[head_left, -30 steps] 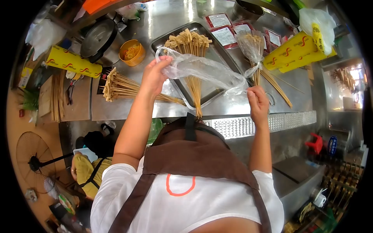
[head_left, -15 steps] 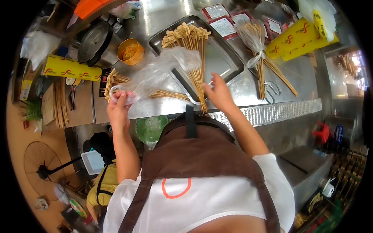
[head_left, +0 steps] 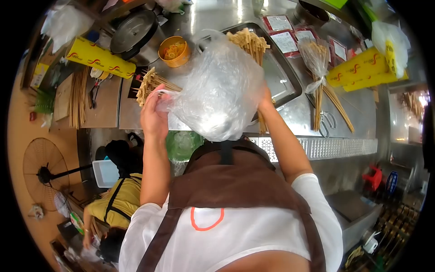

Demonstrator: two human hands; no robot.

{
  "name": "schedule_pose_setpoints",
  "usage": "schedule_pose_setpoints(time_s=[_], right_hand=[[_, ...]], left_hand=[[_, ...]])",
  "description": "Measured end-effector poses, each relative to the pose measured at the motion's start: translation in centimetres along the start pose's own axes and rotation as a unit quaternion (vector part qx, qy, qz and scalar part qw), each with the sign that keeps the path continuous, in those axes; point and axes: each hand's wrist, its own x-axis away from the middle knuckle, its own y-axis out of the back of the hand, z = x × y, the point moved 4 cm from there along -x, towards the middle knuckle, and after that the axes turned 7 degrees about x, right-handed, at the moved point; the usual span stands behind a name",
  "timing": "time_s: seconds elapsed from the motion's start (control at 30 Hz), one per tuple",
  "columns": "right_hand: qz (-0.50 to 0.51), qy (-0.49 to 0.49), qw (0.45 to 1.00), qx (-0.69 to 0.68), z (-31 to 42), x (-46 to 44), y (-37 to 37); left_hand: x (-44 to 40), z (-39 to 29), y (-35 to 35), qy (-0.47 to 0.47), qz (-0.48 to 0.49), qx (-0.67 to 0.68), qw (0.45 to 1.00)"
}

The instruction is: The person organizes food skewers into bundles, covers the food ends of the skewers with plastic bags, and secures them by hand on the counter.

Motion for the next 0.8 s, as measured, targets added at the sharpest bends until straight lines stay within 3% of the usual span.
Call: schedule_pose_setpoints(time_s=[0.03, 0.1, 0.13, 0.2, 0.27, 0.33, 0.4, 0.43, 0.5, 0.53, 0.6, 0.7, 0.8], right_hand=[[0.008, 0.064, 0.996, -0.067, -0.1, -0.3, 0.8], [-0.088, 0.189, 0.974, -0.094, 0.3, 0.8, 2.3], [-0.089, 0.192, 0.973, -0.091, -0.1, 1.3, 2.7], [-0.01, 0.03, 0.985, -0.168, -2.3, 1.6, 3.2], [-0.011, 0.044, 0.974, -0.223, -3.0, 2.5, 4.6], [-0.013, 0.057, 0.958, -0.279, -3.1, 3.6, 6.1], [0.058, 0.035, 0.901, -0.429, -2.7, 4.8, 7.2], [0.052, 0.035, 0.901, -0.43, -2.7, 5.5, 8.0], [0.13, 0.005, 0.827, -0.546, -2.3, 6.6, 8.7], [0.127, 0.005, 0.828, -0.546, -2.3, 6.8, 9.3], [0.158, 0.033, 0.798, -0.58, -2.0, 7.3, 10.2], [0.176, 0.057, 0.781, -0.597, -1.4, 7.7, 10.5], [0.199, 0.073, 0.768, -0.604, -0.6, 7.9, 9.9]], left_hand=[[-0.1, -0.2, -0.4, -0.012, 0.003, -0.005, 1.0], [-0.1, -1.0, -1.3, -0.035, 0.009, 0.005, 0.999], [0.0, -1.4, -1.7, -0.05, 0.015, 0.011, 0.999], [-0.8, -2.3, -1.4, -0.057, 0.026, 0.02, 0.998], [-1.4, -3.9, -1.8, -0.169, 0.042, -0.005, 0.985], [-1.4, -5.5, -2.7, -0.176, 0.056, -0.032, 0.982], [-1.4, -6.6, -3.8, -0.24, 0.07, -0.151, 0.956], [-1.5, -6.9, -4.4, -0.302, 0.097, -0.249, 0.915], [-1.7, -6.8, -5.8, -0.316, 0.137, -0.322, 0.882], [-1.6, -6.5, -6.7, -0.326, 0.171, -0.394, 0.842], [-2.1, -5.7, -7.6, -0.326, 0.166, -0.402, 0.839], [-3.1, -2.4, -8.8, -0.185, 0.208, -0.326, 0.904], [-1.3, 3.5, -12.4, -0.126, 0.246, -0.302, 0.912]])
